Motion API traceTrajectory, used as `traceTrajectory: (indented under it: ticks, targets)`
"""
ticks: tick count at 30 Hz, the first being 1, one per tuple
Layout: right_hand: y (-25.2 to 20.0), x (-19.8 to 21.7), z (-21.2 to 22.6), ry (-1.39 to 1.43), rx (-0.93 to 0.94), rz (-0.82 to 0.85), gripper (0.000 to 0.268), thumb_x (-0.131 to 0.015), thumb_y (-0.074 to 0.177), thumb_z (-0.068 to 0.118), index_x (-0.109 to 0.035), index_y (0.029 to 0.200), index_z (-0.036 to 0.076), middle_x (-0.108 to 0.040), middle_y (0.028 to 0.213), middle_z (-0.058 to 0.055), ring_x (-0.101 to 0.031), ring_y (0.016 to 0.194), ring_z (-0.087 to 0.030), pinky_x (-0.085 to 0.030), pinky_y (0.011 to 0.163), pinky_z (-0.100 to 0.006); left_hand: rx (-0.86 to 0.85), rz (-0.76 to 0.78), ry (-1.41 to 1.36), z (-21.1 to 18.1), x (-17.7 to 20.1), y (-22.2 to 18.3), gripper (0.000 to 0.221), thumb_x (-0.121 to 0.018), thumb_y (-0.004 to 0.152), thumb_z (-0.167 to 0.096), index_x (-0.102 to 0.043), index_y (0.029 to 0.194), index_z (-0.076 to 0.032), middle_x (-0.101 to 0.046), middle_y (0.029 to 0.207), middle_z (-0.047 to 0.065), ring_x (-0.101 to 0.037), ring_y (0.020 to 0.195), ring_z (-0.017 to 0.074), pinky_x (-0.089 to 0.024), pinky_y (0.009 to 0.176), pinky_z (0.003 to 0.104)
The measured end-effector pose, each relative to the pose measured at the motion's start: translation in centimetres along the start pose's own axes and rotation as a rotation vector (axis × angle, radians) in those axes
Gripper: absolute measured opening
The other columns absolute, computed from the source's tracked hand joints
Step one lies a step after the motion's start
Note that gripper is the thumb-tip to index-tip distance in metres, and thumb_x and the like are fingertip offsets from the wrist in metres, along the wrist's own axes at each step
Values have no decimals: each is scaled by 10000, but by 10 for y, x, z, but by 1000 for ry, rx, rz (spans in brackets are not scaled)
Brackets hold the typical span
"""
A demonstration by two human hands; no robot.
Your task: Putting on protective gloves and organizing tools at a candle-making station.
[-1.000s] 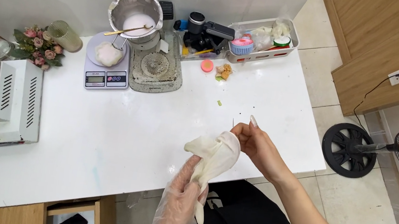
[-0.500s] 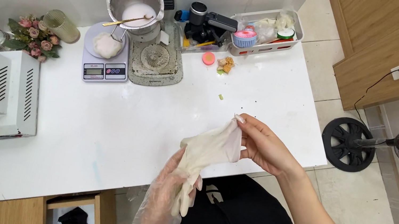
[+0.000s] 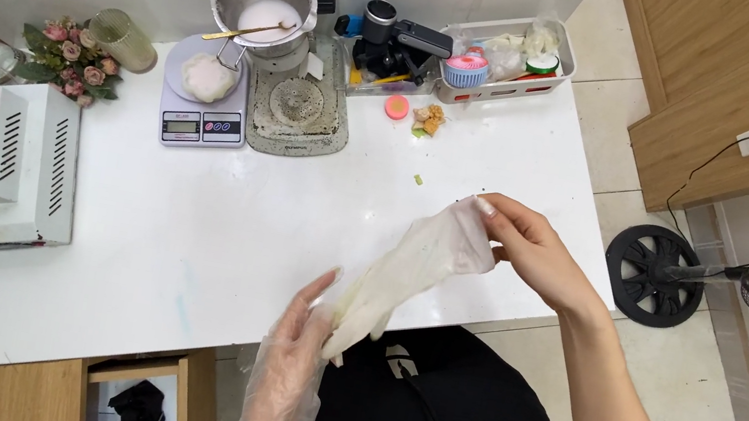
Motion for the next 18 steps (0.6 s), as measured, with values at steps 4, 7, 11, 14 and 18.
traceTrajectory:
  ticks: [4,7,11,14,18]
  targets:
    - [-3,-4,9,83,-129,82,626,-288,1042,465,-525,1441,45,-701,1294,-150,-721,1096,-226,-591,928,-357,-81,-9,208,7,5,21,494,-461,1022,-326,-483,1516,-311,-716,1059,153,-671,923,235,-581,896,454]
    - [-4,-19,6,130,-128,186,721,-194,1033,523,-433,1517,45,-591,1466,-159,-641,1255,-259,-530,1051,-392,-121,-147,328,-1,-5,1,513,-495,1013,-342,-436,1522,-347,-685,1160,32,-704,1046,197,-605,934,424]
    - [-3,-46,-25,136,-90,249,720,-176,1030,523,-344,1566,73,-460,1575,-137,-449,1454,-251,-411,1153,-396,-476,110,97,19,-49,9,491,-519,994,-290,-566,1481,-256,-698,1348,26,-677,1217,180,-562,1006,401]
    - [-9,-72,-36,-42,-12,205,684,-237,1059,491,-376,1538,22,-471,1598,-184,-451,1484,-310,-330,1204,-376,-576,207,198,28,-82,18,513,-492,1027,-289,-446,1533,-215,-611,1450,47,-604,1298,206,-520,1057,390]
    - [-31,-93,-23,-422,106,103,650,-301,1061,460,-392,1544,34,-228,1661,-247,-254,1529,-378,-241,1219,-396,-602,240,229,42,-101,42,558,-499,1017,-323,-380,1541,-172,-600,1422,68,-610,1273,226,-512,1037,367]
Point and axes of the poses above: each hand's wrist, its own y-axis towards the middle knuckle, its own x-axis out of the back of the hand, z = x × y, the point moved 3 cm from there along y, towards the middle knuckle
